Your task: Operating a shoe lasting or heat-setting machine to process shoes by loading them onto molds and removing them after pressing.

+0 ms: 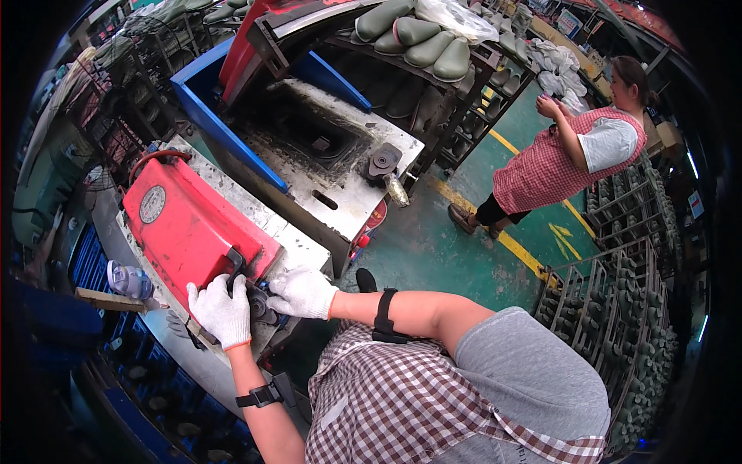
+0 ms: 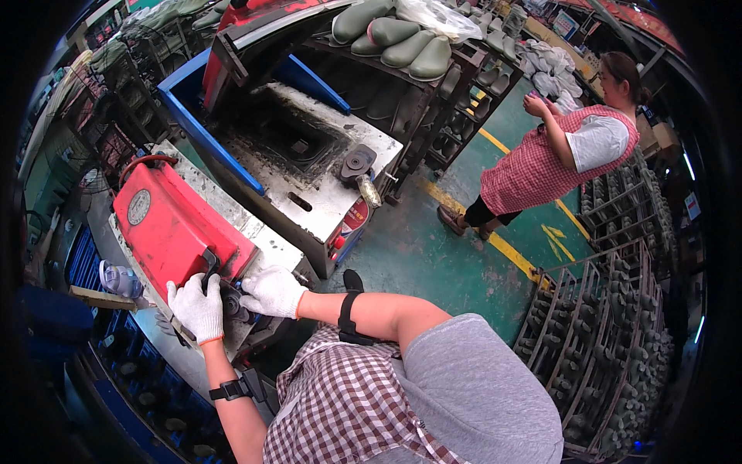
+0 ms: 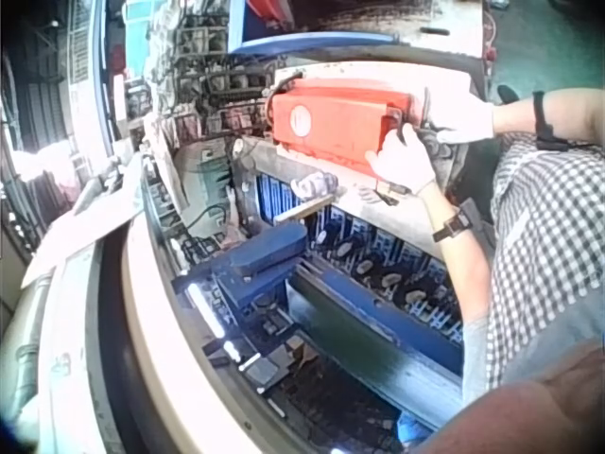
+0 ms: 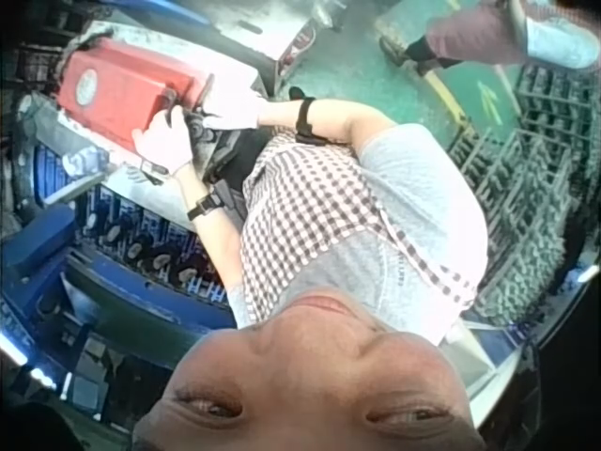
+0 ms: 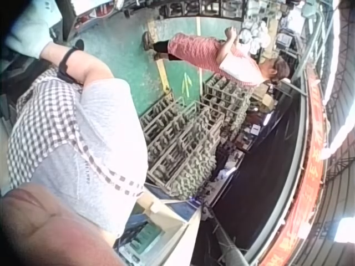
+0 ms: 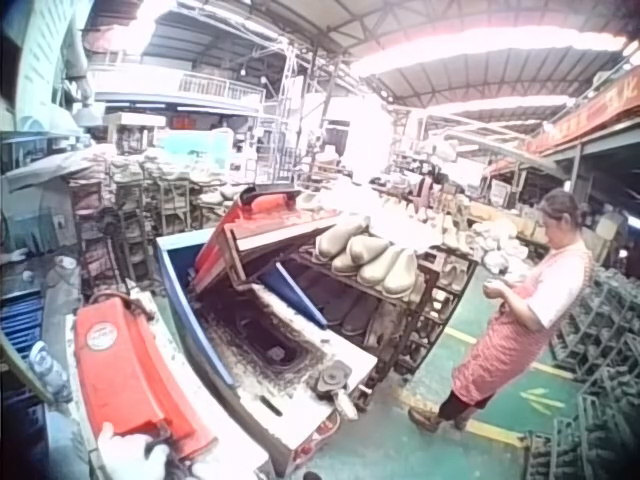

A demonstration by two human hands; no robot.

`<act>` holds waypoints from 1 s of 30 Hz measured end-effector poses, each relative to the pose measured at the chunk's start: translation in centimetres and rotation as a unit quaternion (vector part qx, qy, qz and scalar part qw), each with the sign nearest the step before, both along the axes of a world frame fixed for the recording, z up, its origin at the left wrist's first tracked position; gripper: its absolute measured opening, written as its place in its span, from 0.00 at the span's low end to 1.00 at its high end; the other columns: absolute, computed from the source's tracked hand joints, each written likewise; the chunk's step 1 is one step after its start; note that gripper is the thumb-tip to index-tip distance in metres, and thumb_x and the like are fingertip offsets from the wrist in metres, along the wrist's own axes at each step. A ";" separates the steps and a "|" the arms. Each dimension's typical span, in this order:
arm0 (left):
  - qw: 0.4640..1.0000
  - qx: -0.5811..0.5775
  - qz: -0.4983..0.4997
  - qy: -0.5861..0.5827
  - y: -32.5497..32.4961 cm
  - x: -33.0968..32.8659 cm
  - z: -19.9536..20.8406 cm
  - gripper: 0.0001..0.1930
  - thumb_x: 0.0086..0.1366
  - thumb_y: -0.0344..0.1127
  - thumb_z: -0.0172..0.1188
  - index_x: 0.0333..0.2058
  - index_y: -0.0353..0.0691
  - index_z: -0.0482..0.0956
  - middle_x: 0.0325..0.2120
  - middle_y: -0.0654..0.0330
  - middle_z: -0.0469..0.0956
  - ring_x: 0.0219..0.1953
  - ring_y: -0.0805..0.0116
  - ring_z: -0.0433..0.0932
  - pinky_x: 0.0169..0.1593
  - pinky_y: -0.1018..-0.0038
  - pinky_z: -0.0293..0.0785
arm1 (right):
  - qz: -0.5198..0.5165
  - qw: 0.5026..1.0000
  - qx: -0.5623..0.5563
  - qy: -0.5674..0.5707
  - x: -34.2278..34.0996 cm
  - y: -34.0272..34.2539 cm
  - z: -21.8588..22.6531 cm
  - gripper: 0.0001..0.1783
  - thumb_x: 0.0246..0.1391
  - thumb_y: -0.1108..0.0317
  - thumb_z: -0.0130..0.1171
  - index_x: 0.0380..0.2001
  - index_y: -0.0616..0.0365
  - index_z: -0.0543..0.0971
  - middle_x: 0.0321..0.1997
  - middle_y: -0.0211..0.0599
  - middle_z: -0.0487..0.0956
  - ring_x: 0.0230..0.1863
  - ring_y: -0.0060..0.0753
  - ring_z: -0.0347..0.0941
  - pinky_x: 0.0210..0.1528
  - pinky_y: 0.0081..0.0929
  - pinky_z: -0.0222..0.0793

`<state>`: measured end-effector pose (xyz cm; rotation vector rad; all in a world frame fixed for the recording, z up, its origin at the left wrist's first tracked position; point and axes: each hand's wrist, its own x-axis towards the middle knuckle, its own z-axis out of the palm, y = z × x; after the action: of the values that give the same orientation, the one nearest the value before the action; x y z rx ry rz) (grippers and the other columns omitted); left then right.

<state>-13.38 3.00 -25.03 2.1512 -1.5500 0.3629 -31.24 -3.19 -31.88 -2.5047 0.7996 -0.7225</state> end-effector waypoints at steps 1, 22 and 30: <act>1.000 -0.001 0.000 0.000 0.0 0.0 -0.1 0.13 0.59 0.45 0.71 0.34 0.42 0.88 0.23 0.51 0.83 0.31 0.52 0.81 0.71 0.57 0.64 | 0.001 1.000 0.001 0.002 0.0 0.0 0.0 0.18 0.55 0.51 0.66 0.28 0.56 0.79 0.22 0.46 0.78 0.29 0.54 0.81 0.35 0.50 0.75; 0.992 -0.118 -0.047 -0.019 1.9 -0.2 -1.0 0.18 0.56 0.38 0.68 0.46 0.43 0.85 0.34 0.57 0.85 0.39 0.55 0.81 0.57 0.51 0.69 | 0.079 0.992 -0.034 0.095 0.6 -0.1 1.6 0.16 0.62 0.53 0.58 0.33 0.53 0.83 0.26 0.46 0.82 0.27 0.52 0.81 0.29 0.48 0.76; 0.896 -0.145 0.367 0.205 22.9 0.6 -15.7 0.30 0.61 0.32 0.66 0.62 0.35 0.74 0.62 0.46 0.73 0.65 0.47 0.71 0.72 0.56 0.61 | 0.006 0.999 -0.008 0.045 0.9 1.0 1.0 0.08 0.59 0.62 0.66 0.32 0.55 0.83 0.29 0.45 0.82 0.30 0.51 0.80 0.35 0.44 0.74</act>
<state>-12.76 25.93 -40.70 2.2929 -0.3863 0.3168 -30.30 -2.22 -30.84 -2.5703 0.8124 -0.6192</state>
